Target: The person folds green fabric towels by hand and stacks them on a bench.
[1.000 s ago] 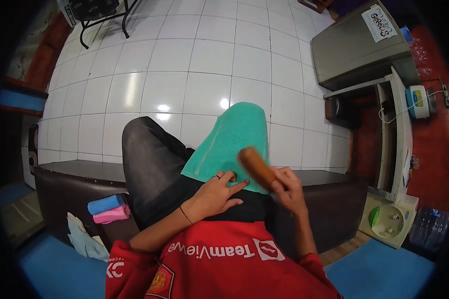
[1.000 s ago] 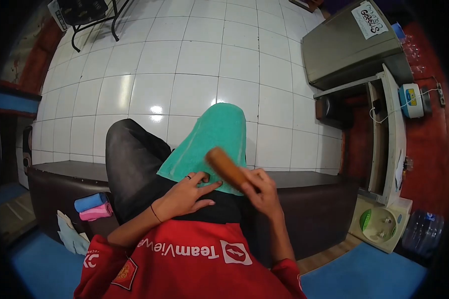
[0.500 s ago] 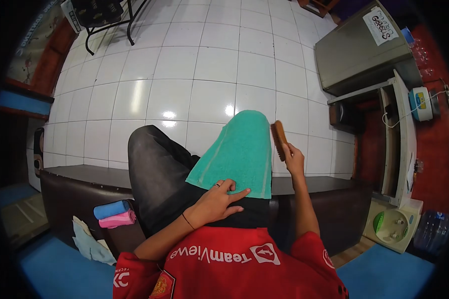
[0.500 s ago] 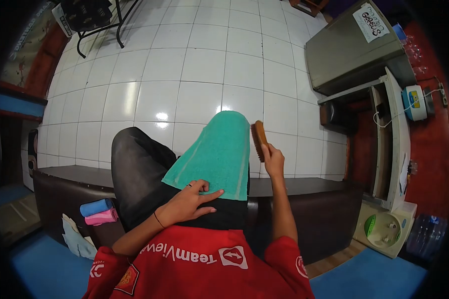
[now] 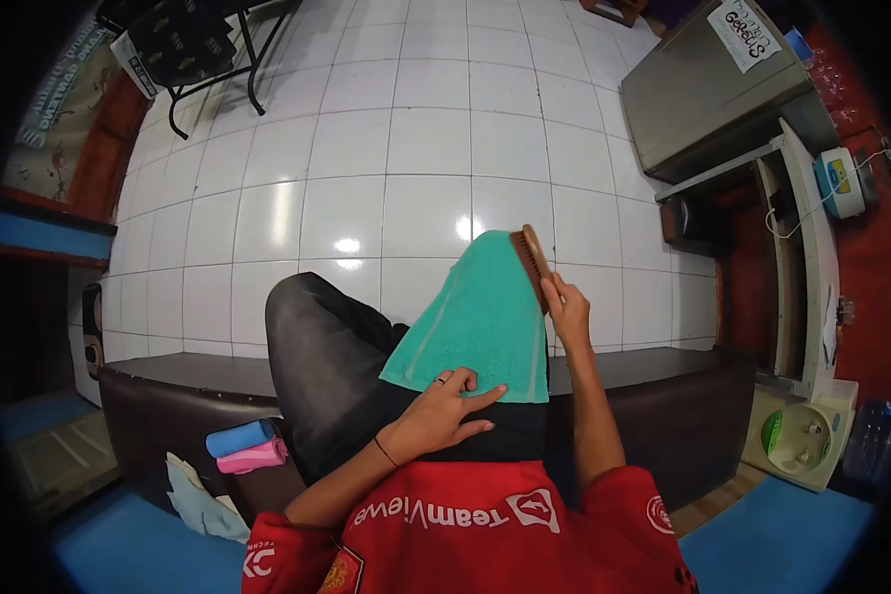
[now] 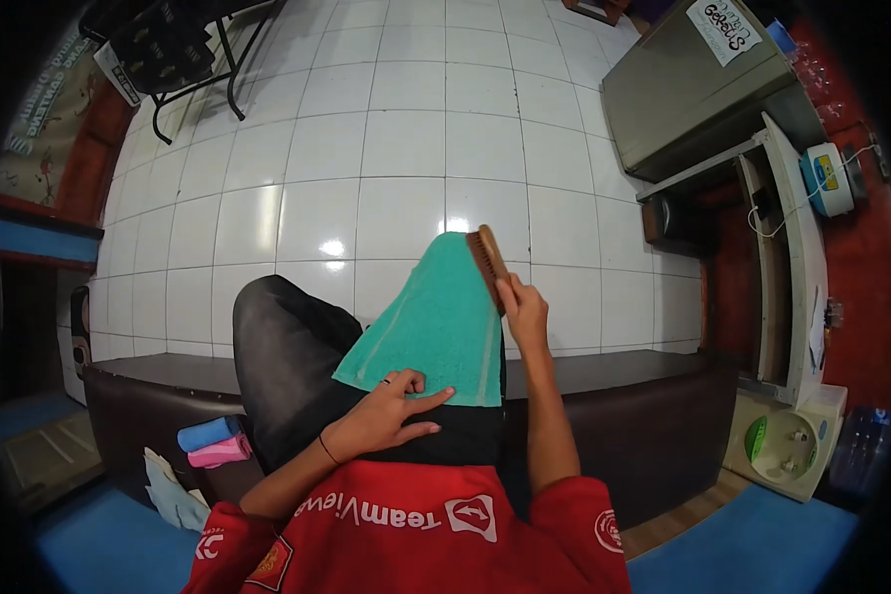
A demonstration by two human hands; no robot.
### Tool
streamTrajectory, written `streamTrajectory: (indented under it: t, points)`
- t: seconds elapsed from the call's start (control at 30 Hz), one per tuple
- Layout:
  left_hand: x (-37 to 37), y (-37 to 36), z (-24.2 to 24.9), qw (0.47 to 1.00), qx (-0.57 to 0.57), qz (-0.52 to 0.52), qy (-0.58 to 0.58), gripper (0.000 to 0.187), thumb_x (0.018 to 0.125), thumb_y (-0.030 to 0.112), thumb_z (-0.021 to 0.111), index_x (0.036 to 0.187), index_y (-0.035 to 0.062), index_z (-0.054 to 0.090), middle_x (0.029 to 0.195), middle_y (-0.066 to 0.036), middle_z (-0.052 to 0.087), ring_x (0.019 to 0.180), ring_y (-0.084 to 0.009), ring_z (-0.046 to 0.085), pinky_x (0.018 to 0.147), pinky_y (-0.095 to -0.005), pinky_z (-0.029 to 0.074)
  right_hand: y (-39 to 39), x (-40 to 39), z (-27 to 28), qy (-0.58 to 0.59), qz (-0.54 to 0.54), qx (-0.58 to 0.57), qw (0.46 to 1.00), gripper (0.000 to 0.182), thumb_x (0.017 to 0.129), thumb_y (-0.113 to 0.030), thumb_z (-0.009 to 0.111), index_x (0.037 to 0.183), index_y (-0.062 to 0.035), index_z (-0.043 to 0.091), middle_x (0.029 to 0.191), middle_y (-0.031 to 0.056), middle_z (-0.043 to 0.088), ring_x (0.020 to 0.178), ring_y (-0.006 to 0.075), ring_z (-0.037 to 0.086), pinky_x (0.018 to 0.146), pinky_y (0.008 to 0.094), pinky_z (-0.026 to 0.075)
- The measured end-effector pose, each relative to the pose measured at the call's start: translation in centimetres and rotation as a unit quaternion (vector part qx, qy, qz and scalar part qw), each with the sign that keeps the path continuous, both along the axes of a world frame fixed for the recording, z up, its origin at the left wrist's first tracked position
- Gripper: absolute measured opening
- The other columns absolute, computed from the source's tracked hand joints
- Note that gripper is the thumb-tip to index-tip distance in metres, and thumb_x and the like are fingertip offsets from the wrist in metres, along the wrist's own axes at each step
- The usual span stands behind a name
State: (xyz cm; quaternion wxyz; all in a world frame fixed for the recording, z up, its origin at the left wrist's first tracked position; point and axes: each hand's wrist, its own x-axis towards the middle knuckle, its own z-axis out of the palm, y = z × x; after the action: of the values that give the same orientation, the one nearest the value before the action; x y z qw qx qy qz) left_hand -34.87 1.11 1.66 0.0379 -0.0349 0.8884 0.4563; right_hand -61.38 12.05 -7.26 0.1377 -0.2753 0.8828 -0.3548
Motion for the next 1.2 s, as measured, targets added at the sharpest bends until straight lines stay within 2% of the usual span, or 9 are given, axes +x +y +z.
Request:
streamTrajectory:
  t: [0.13,0.2,0.3,0.53,0.6,0.73,0.93,1.03,1.2]
  points:
    - [0.0,-0.1,-0.4,1.0,0.003,-0.004,0.011,0.055,0.085,0.032,0.07,0.137,0.0219,0.054,0.103,-0.011,0.044,0.094,-0.0251,0.048,0.09,-0.0357,0.042,-0.9,-4.7,-5.3,-0.026,-0.004,0.075,0.997,0.043,0.091,-0.04,0.06,0.106,-0.0002,0.069,0.082,0.0225,0.068,0.075,0.0324,0.067,0.067,0.0404,0.05]
    - [0.0,-0.1,-0.6,1.0,0.006,-0.002,0.017,0.055,0.085,0.032,0.07,0.136,0.0222,0.054,0.103,-0.011,0.044,0.093,-0.0251,0.048,0.09,-0.0354,0.042,-0.3,-6.2,-7.0,-0.045,0.022,0.287,0.957,0.042,0.089,-0.041,0.061,0.1,-0.001,0.07,0.087,0.0251,0.068,0.082,0.0393,0.067,0.072,0.0458,0.051]
    - [0.1,-0.2,-0.5,0.999,0.019,0.011,0.029,0.053,0.085,0.032,0.07,0.135,0.0226,0.055,0.101,-0.01,0.045,0.093,-0.025,0.048,0.089,-0.0348,0.042,2.8,-5.7,-6.0,0.007,0.032,0.273,0.961,0.038,0.088,-0.036,0.063,0.098,-0.0003,0.07,0.081,0.0245,0.067,0.079,0.0416,0.064,0.073,0.0488,0.05]
    - [-1.2,-3.3,-0.6,0.971,0.23,-0.001,-0.058,0.04,0.091,0.029,0.065,0.128,0.0131,0.061,0.095,-0.009,0.055,0.087,-0.0194,0.055,0.08,-0.0288,0.047,18.8,0.2,4.7,0.196,-0.177,0.155,0.952,0.038,0.091,-0.016,0.062,0.125,-0.0026,0.055,0.111,0.0188,0.053,0.104,0.0347,0.055,0.089,0.0405,0.046]
    - [-2.3,-4.5,-1.4,0.965,0.243,0.084,-0.043,0.035,0.089,0.028,0.067,0.115,0.005,0.065,0.085,-0.01,0.061,0.071,-0.0157,0.058,0.065,-0.0278,0.049,23.6,2.9,5.8,0.236,-0.252,0.168,0.924,0.038,0.093,-0.018,0.06,0.127,-0.0035,0.054,0.114,0.0194,0.051,0.105,0.035,0.055,0.089,0.0407,0.046]
    - [-5.1,-7.1,-5.1,0.964,0.153,0.218,0.005,0.037,0.088,0.028,0.066,0.114,0.0028,0.063,0.089,-0.013,0.063,0.076,-0.0199,0.061,0.071,-0.0318,0.051,31.3,8.5,5.5,0.282,-0.326,0.271,0.86,0.039,0.097,-0.023,0.054,0.132,-0.0066,0.049,0.118,0.0178,0.049,0.104,0.037,0.056,0.084,0.0447,0.048]
    - [-6.1,-7.6,-11.9,0.899,0.188,0.383,-0.101,0.056,0.087,0.041,0.063,0.121,-0.0032,0.057,0.109,-0.028,0.063,0.1,-0.034,0.064,0.086,-0.04,0.051,36.5,10.5,5.0,0.261,-0.317,0.365,0.836,0.041,0.096,-0.024,0.054,0.131,-0.0053,0.048,0.114,0.0202,0.053,0.096,0.0389,0.058,0.081,0.0488,0.047]
    - [-5.2,-7.4,-14.8,0.882,0.211,0.363,-0.213,0.059,0.088,0.044,0.06,0.119,-0.0066,0.058,0.115,-0.03,0.061,0.107,-0.0358,0.062,0.091,-0.0395,0.048,36.7,8.5,5.0,0.194,-0.348,0.39,0.83,0.046,0.094,-0.031,0.056,0.131,-0.0045,0.048,0.111,0.0217,0.055,0.096,0.0404,0.058,0.081,0.0493,0.048]
    - [-5.2,-7.7,-15.9,0.868,0.284,0.337,-0.227,0.059,0.088,0.045,0.059,0.115,-0.008,0.062,0.11,-0.026,0.065,0.103,-0.0324,0.063,0.091,-0.037,0.048,31.4,7.4,6.6,0.044,-0.364,0.559,0.744,0.076,0.087,-0.051,0.06,0.135,0.0037,0.04,0.12,0.0293,0.052,0.104,0.0455,0.057,0.086,0.0519,0.048]
